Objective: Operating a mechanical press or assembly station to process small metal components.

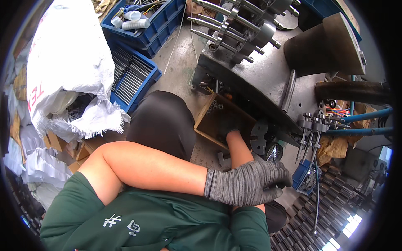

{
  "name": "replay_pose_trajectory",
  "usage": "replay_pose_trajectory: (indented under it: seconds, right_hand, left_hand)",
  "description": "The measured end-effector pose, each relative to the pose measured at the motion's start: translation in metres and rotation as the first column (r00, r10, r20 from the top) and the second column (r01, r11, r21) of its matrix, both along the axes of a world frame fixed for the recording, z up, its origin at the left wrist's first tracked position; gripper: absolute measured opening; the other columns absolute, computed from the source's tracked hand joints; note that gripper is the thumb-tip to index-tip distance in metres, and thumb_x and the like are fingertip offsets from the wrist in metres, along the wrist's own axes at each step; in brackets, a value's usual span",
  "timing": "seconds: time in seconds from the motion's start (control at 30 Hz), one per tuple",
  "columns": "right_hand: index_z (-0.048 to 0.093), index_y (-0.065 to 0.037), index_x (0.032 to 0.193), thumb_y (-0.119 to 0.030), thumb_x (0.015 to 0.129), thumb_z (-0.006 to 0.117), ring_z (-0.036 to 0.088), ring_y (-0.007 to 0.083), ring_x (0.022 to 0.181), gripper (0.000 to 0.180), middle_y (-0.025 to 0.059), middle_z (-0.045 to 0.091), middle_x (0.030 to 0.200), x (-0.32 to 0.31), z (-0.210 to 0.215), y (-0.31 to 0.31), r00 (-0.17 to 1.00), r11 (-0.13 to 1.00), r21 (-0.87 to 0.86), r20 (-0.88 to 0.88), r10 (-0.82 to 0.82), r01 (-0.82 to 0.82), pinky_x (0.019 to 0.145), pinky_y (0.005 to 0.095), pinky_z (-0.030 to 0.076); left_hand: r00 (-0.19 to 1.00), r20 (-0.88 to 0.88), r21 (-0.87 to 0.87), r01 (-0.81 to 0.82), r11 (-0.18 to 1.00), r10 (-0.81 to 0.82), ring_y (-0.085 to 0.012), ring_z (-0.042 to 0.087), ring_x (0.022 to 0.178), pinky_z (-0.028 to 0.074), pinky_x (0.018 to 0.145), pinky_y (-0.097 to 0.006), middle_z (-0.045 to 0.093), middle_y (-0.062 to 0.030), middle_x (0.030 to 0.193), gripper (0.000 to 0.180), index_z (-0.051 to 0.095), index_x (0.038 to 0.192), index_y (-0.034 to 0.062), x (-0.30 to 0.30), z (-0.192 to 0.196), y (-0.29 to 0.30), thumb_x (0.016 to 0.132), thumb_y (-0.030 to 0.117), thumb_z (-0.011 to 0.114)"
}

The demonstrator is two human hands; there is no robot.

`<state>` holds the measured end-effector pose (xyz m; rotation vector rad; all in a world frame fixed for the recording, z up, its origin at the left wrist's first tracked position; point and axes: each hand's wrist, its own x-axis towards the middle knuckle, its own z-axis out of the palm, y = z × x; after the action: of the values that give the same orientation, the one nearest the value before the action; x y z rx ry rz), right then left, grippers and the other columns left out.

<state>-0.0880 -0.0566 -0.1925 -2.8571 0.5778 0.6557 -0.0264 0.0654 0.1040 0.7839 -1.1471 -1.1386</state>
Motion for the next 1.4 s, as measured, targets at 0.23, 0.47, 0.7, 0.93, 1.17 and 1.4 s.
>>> replay_pose_trajectory:
  seconds: [0.23,0.47,0.7,0.93,1.17,1.4]
  right_hand:
    - [0.066,-0.006,0.134,-0.039,0.093,0.062,0.060,0.0375,0.128,0.053,0.0223,0.064,0.135,-0.007,-0.016,0.004,0.998,0.998,0.048,-0.053,-0.029,0.032,0.113,0.0456,0.043]
    - [0.066,-0.006,0.135,-0.037,0.095,0.060,0.059,0.0367,0.129,0.051,0.0214,0.064,0.136,-0.015,-0.023,-0.019,0.993,0.995,0.075,-0.094,-0.064,0.071,0.113,0.0454,0.043]
    - [0.065,-0.006,0.136,-0.035,0.097,0.057,0.059,0.0359,0.130,0.049,0.0205,0.064,0.136,-0.007,-0.033,-0.023,0.987,0.988,0.085,-0.108,-0.120,0.129,0.114,0.0452,0.043]
    - [0.065,-0.006,0.136,-0.033,0.099,0.054,0.059,0.0351,0.131,0.047,0.0197,0.064,0.137,-0.001,-0.036,-0.023,0.980,0.980,0.098,-0.118,-0.159,0.171,0.114,0.0450,0.043]
    - [0.065,-0.006,0.137,-0.031,0.101,0.052,0.058,0.0343,0.132,0.046,0.0188,0.064,0.137,0.026,-0.038,-0.011,0.968,0.971,0.090,-0.142,-0.209,0.223,0.114,0.0449,0.043]
    - [0.065,-0.007,0.138,-0.027,0.102,0.050,0.059,0.0322,0.132,0.044,0.0185,0.064,0.138,0.019,-0.029,-0.004,0.967,0.967,0.079,-0.111,-0.231,0.240,0.114,0.0441,0.044]
  left_hand:
    - [0.984,-0.178,0.139,0.008,0.990,0.016,-0.0369,0.070,0.099,0.057,0.086,-0.042,0.070,-0.0186,0.103,0.027,0.068,0.112,0.0031,-0.003,-0.006,-0.004,0.086,0.013,0.070]
    - [0.976,-0.212,0.142,-0.010,0.990,0.040,-0.0351,0.071,0.097,0.057,0.085,-0.042,0.071,-0.0178,0.101,0.024,0.068,0.109,0.0033,-0.011,-0.006,-0.005,0.087,0.012,0.070]
    - [0.965,-0.242,0.155,-0.063,0.986,0.099,-0.0328,0.070,0.092,0.057,0.080,-0.041,0.070,-0.0152,0.098,0.021,0.068,0.107,0.0046,-0.008,-0.010,-0.006,0.087,0.012,0.070]
    - [0.960,-0.261,0.193,-0.051,0.980,0.102,-0.0326,0.071,0.091,0.057,0.080,-0.041,0.071,-0.0156,0.095,0.020,0.067,0.107,0.0044,-0.002,-0.008,-0.005,0.089,0.012,0.068]
    - [0.956,-0.284,0.231,-0.003,0.973,0.071,-0.0336,0.071,0.094,0.057,0.083,-0.040,0.072,-0.0182,0.099,0.022,0.066,0.110,0.0014,0.004,-0.009,-0.010,0.090,0.012,0.068]
    - [0.957,-0.288,0.280,0.060,0.958,0.025,-0.0338,0.071,0.093,0.057,0.084,-0.041,0.072,-0.0185,0.099,0.021,0.066,0.109,0.0013,0.007,-0.007,-0.012,0.090,0.012,0.068]
